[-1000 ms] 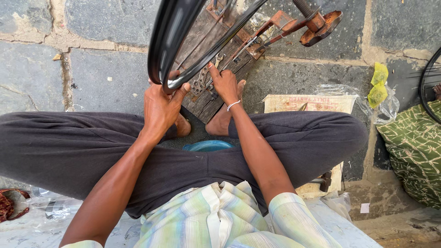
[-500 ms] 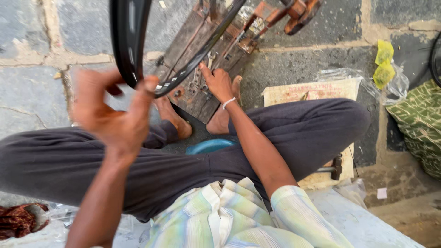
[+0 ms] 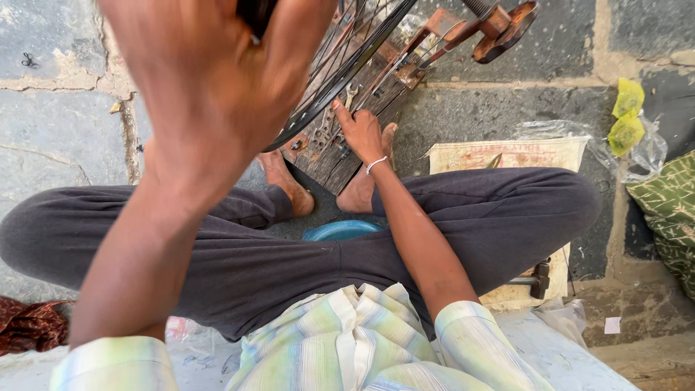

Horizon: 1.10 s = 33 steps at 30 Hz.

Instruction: The person installs spokes into a bicycle wheel rim by hand, inserting them through the holes and securing them.

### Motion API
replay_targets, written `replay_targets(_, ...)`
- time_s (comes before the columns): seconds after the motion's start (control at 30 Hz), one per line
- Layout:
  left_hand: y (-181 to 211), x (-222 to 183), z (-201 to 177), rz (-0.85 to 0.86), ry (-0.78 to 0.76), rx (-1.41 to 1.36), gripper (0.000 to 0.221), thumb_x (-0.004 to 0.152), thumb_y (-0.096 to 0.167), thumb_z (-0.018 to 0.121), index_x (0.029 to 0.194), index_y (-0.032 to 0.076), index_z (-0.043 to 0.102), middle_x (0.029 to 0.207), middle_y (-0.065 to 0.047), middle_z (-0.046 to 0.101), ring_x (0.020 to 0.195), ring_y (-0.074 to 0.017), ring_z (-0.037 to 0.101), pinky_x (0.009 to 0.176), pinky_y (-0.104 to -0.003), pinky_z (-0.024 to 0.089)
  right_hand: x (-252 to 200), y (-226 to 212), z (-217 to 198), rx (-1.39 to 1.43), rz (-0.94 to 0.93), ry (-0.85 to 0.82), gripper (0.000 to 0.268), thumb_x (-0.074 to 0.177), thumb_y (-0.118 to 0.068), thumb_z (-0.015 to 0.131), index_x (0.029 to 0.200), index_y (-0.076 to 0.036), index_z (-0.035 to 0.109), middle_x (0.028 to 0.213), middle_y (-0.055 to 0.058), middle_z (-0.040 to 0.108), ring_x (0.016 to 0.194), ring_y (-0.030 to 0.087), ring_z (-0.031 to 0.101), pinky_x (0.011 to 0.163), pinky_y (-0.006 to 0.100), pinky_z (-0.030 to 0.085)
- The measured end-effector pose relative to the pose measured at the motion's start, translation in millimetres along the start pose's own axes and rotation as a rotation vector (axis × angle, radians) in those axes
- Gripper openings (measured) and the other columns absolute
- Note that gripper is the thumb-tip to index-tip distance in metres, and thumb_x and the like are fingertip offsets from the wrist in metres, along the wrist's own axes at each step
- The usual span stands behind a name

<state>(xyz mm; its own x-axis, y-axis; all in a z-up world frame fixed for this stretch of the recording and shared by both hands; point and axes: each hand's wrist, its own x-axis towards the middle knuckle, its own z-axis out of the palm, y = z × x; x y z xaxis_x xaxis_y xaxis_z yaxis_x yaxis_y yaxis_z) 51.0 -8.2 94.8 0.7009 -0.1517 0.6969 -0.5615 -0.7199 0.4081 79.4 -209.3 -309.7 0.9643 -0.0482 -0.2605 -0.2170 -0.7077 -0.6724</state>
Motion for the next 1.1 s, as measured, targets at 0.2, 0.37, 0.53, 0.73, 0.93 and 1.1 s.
replay_targets(0.2, -6.5, -107.3, 22.4, -0.284, 0.076, -0.141, 0.019, 0.111, 0.015, 0.072, 0.116, 0.001, 0.059, 0.093, -0.009, 0.056, 0.078, -0.0173, 0.055, 0.068, -0.032, 0.044, -2.9, 0.3, 1.9, 0.046, 0.015, -0.035, 0.089, 0.086, -0.079, 0.053, 0.051, 0.002, 0.054, 0.051, 0.020, 0.055, 0.049, 0.031, 0.058, 0.056, 0.051, 0.050)
replay_targets(0.37, -15.6, -174.5, 58.0, -0.744, -0.093, -0.308, 0.034, 0.102, 0.023, 0.078, 0.121, -0.003, 0.067, 0.103, -0.010, 0.073, 0.093, -0.0176, 0.070, 0.078, -0.031, 0.056, -1.6, 2.4, 0.5, 0.051, -0.022, 0.015, 0.087, 0.088, -0.075, 0.056, 0.051, 0.004, 0.054, 0.051, 0.022, 0.054, 0.049, 0.034, 0.059, 0.057, 0.051, 0.048)
replay_targets(0.53, -26.8, -185.6, 65.1, -0.890, -0.227, -0.350, 0.036, 0.099, 0.026, 0.077, 0.122, 0.000, 0.068, 0.093, -0.006, 0.075, 0.086, -0.0138, 0.073, 0.076, -0.030, 0.055, -10.3, -19.7, -11.9, 0.020, 0.033, -0.029, 0.086, 0.090, -0.074, 0.053, 0.058, 0.006, 0.055, 0.057, 0.026, 0.056, 0.055, 0.039, 0.061, 0.062, 0.054, 0.049)
replay_targets(0.73, -18.1, -177.8, 18.0, -0.509, 0.056, -0.388, 0.030, 0.105, 0.017, 0.079, 0.129, 0.005, 0.068, 0.109, -0.006, 0.068, 0.101, -0.0153, 0.065, 0.090, -0.029, 0.055, -74.1, -77.7, -79.8, -0.332, -0.345, 0.233, 0.032, 0.095, -0.030, 0.064, 0.097, 0.002, 0.067, 0.108, 0.025, 0.066, 0.097, 0.039, 0.066, 0.082, 0.049, 0.051)
replay_targets(0.93, -9.8, -165.9, 14.3, -0.500, 0.013, -0.519, 0.058, 0.096, 0.011, 0.081, 0.145, 0.001, 0.053, 0.128, -0.009, 0.061, 0.119, -0.0186, 0.060, 0.104, -0.034, 0.051, -130.7, -176.0, -154.4, 0.226, -0.921, 0.140, 0.037, 0.095, -0.014, 0.081, 0.122, 0.001, 0.060, 0.126, 0.014, 0.064, 0.124, 0.035, 0.062, 0.109, 0.047, 0.050)
replay_targets(1.1, -7.7, -129.4, 10.8, -0.430, 0.065, -0.597, 0.048, 0.103, 0.001, 0.078, 0.146, 0.002, 0.056, 0.115, -0.005, 0.063, 0.102, -0.0123, 0.062, 0.092, -0.026, 0.053, -115.8, -242.2, -196.1, 0.261, -1.180, 0.263, 0.036, 0.094, -0.009, 0.082, 0.124, -0.007, 0.063, 0.123, 0.010, 0.064, 0.119, 0.030, 0.062, 0.106, 0.043, 0.049)
